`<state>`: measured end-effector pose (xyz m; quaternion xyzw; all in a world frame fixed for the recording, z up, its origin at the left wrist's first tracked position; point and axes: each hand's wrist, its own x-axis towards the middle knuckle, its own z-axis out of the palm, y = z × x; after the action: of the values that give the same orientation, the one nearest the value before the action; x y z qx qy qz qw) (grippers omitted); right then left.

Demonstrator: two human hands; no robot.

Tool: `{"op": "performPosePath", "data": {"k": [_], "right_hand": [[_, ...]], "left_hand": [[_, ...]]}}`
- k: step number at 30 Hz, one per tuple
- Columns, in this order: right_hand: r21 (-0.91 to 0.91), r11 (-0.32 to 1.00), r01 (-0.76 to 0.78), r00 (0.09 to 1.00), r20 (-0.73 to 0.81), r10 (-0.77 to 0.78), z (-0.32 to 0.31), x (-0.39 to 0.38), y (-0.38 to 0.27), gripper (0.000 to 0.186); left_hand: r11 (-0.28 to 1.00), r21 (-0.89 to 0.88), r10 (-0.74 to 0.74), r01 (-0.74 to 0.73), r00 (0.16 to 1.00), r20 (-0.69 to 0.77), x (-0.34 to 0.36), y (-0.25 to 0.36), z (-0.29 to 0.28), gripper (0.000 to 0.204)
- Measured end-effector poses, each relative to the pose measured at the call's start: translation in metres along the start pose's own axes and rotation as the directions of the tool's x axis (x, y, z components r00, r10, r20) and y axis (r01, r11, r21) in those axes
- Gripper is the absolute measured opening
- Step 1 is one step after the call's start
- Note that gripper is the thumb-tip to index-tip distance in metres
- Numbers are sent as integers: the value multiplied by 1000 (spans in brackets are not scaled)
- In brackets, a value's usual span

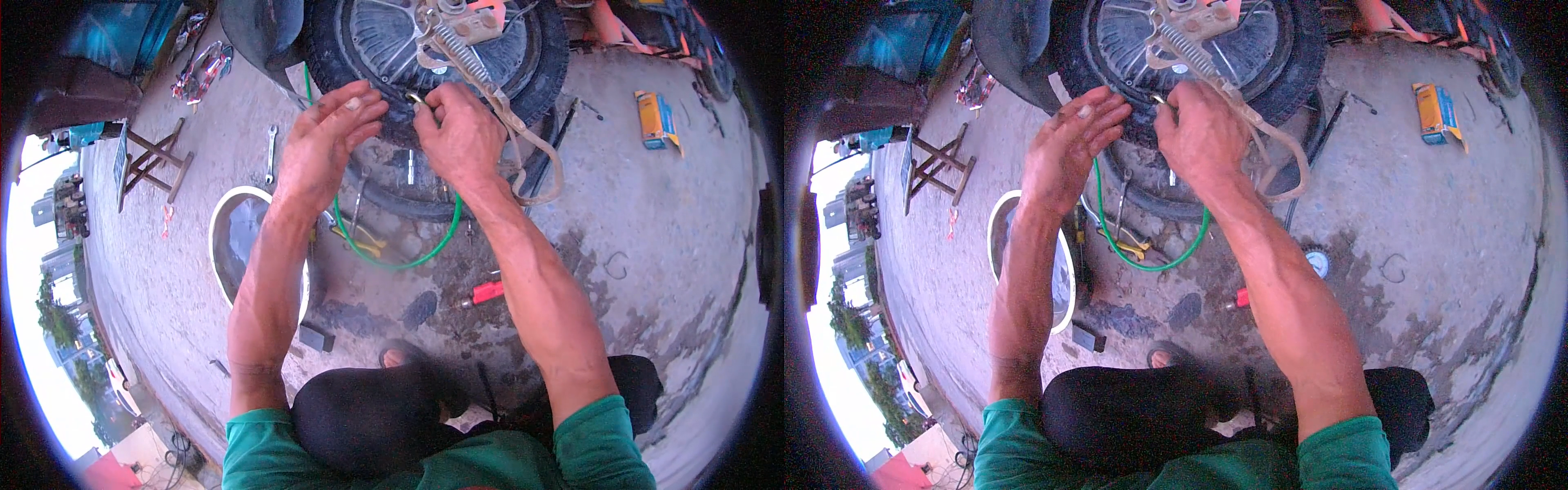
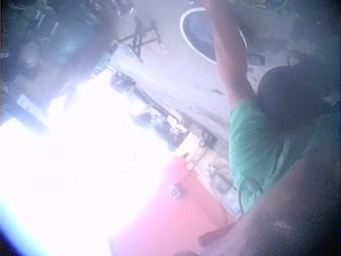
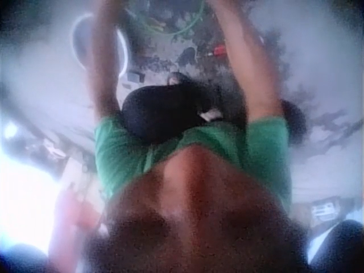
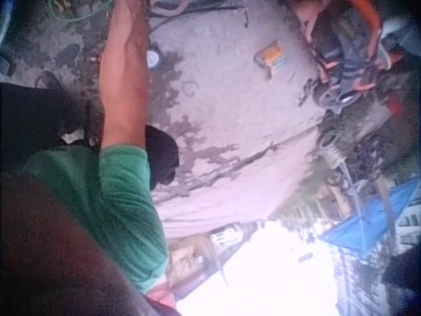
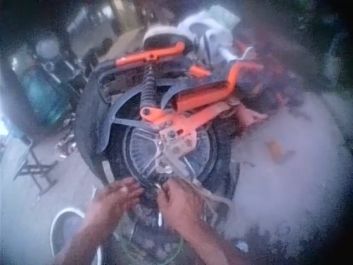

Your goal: The person repairs a bicycle tire by applying adhesive and a patch to the inner tube, then using a screwdriver and hands to tuck the tube back into the tire casing on the wheel.

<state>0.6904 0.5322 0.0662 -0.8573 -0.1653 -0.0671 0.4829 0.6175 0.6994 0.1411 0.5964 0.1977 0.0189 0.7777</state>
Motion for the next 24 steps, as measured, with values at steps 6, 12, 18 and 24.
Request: {"op": "performPosePath", "data": {"k": [6,12,18,24], "right_hand": [[-25,1000,1,1000,8,0,0,0,0,17],[-59,998,7,999,-36,-9,5,-1,5,16],[-58,997,42,997,-55,-45,5,0,6,16],[-59,997,47,996,-67,-51,4,0,6,14]], "left_hand": [[895,423,144,-140,989,22,-13,-12,1,43],[-357,857,456,-372,731,507,-13,-28,19,47],[-271,861,397,-430,765,507,-7,-21,2,53],[-277,866,327,-416,807,492,-11,-19,4,62]]}}
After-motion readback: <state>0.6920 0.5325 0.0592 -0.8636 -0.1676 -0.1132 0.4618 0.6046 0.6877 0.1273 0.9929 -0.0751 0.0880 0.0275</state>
